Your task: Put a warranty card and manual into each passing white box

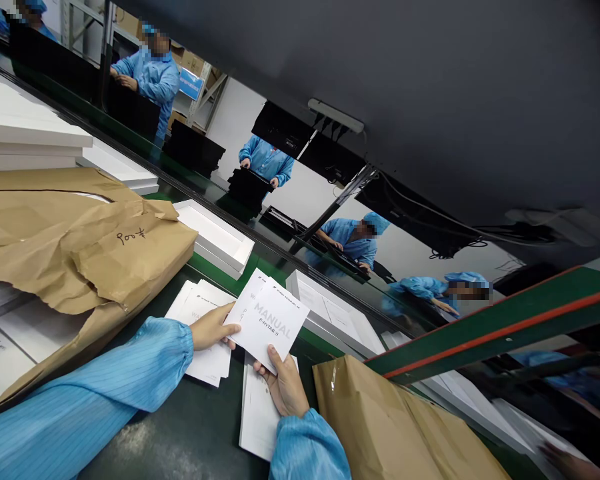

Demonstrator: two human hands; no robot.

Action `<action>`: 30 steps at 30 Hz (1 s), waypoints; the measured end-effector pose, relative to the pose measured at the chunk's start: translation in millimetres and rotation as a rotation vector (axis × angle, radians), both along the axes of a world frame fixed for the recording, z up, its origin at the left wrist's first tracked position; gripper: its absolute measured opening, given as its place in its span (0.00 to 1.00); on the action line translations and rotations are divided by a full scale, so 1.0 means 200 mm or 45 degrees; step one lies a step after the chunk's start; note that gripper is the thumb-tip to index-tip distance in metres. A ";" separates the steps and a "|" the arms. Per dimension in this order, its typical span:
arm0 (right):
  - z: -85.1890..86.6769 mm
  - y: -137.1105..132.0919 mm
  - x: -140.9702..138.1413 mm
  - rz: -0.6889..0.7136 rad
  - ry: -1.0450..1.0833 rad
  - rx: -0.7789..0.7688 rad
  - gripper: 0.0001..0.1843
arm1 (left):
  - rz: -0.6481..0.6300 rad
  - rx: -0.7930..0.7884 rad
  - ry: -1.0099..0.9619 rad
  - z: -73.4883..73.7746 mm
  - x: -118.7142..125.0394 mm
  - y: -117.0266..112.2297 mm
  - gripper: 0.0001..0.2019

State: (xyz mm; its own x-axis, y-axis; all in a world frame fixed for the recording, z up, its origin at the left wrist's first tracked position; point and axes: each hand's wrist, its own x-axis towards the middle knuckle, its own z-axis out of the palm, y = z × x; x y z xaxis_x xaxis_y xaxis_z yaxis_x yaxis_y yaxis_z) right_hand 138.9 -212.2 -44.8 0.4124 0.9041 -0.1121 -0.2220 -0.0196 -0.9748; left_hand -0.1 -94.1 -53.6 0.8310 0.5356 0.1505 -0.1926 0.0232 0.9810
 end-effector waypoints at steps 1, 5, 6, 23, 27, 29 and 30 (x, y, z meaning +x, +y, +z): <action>0.00 0.00 0.00 0.001 0.001 -0.002 0.15 | 0.000 -0.001 0.002 0.00 0.00 0.00 0.22; -0.01 -0.01 0.00 -0.007 0.018 0.008 0.16 | 0.004 0.002 0.011 0.01 -0.01 0.00 0.23; -0.01 -0.01 0.00 -0.011 0.024 0.016 0.18 | 0.007 0.007 0.018 0.01 -0.01 -0.01 0.23; -0.05 0.01 -0.03 -0.050 -0.108 0.135 0.18 | 0.551 0.491 0.451 0.09 -0.02 0.06 0.06; -0.05 0.00 -0.03 -0.111 -0.062 0.147 0.18 | 0.705 0.294 0.295 0.22 0.03 0.23 0.05; -0.06 0.00 -0.01 -0.122 -0.077 0.118 0.17 | 0.674 0.086 0.254 0.29 0.08 0.34 0.09; -0.07 0.01 0.01 -0.113 -0.101 0.095 0.16 | 0.691 0.058 0.255 0.32 0.10 0.39 0.10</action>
